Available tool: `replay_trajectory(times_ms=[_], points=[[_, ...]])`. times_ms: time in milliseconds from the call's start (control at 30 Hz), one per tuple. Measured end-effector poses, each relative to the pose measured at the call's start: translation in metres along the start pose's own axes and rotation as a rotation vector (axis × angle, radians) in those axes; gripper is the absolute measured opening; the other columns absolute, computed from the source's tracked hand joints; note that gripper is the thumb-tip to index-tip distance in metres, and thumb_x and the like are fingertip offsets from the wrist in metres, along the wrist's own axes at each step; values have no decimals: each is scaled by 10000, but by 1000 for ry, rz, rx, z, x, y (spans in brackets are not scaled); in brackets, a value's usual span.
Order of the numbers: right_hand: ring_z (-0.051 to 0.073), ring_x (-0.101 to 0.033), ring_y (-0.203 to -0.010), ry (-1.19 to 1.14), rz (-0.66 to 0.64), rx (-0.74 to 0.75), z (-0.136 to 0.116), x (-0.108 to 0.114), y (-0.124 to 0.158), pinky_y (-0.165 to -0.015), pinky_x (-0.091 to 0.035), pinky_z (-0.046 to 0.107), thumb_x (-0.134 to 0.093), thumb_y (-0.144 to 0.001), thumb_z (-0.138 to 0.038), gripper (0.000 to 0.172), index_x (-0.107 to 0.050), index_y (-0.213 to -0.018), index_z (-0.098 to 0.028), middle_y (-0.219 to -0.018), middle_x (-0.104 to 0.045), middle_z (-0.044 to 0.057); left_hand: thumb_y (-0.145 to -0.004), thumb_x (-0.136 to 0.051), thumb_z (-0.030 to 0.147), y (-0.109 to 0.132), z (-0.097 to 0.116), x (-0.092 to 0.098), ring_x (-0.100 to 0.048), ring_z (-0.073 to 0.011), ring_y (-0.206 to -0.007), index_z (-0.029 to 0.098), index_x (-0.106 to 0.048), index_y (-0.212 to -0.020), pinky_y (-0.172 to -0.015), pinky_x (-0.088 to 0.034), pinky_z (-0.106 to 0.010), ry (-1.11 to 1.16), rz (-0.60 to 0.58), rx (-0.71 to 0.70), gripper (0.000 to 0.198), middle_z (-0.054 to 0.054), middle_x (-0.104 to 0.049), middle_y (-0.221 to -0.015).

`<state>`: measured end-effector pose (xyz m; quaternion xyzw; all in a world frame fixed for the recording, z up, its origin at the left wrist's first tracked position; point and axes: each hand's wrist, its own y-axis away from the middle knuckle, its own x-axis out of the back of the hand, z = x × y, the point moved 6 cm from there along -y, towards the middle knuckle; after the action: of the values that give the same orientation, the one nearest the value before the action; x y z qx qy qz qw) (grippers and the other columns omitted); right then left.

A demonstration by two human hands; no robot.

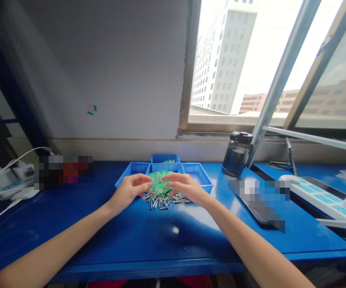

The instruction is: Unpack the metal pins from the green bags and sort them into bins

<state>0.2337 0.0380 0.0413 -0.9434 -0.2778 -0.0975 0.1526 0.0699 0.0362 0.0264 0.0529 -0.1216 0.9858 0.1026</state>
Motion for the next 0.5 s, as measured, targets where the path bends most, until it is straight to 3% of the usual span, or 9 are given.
replay_trajectory(times_ms=[100, 200, 333, 367, 400, 500], points=[[155, -604, -762, 124, 52, 28, 3, 0, -1, -680, -519, 279, -548, -786, -362, 274, -660, -890, -135, -864, -655, 59, -693, -640, 326, -1, -4, 1, -609, -151, -625, 134, -577, -837, -431, -451, -188, -103, 28, -51, 248, -17, -606, -687], [155, -606, -725, 278, 143, 77, 3, 3, -4, -638, -512, 260, -564, -775, -363, 256, -664, -843, -137, -815, -666, 54, -725, -607, 365, -1, -2, 4, -604, -144, -601, 176, -529, -982, -424, -440, -191, -214, 30, -69, 329, -12, -617, -742], [162, -624, -763, 556, 154, 149, -6, 13, -15, -678, -489, 252, -519, -814, -309, 217, -675, -851, -162, -840, -687, 48, -722, -598, 440, 5, 30, 25, -610, -155, -609, 220, -496, -1131, -522, -483, -243, -519, -26, -73, 476, -29, -659, -860], [159, -628, -752, 649, 150, 146, -8, 17, -21, -672, -485, 248, -497, -828, -296, 221, -676, -857, -170, -843, -689, 44, -729, -584, 458, 7, 42, 35, -621, -169, -658, 216, -538, -1093, -574, -494, -255, -599, -45, -67, 440, -34, -666, -872], [155, -630, -734, 749, 148, 135, -9, 22, -27, -667, -481, 245, -477, -840, -282, 228, -676, -870, -175, -849, -689, 43, -744, -556, 478, 7, 56, 50, -627, -181, -716, 208, -582, -1030, -628, -498, -263, -658, 6, -84, 394, -35, -671, -867], [183, -613, -874, 1104, 184, 159, -11, 38, -50, -782, -448, 269, -463, -846, -230, 220, -664, -918, -179, -958, -668, 63, -769, -520, 477, 3, 93, 116, -611, -188, -831, 206, -606, -1000, -785, -467, -291, -835, 340, -167, 366, -25, -668, -910]])
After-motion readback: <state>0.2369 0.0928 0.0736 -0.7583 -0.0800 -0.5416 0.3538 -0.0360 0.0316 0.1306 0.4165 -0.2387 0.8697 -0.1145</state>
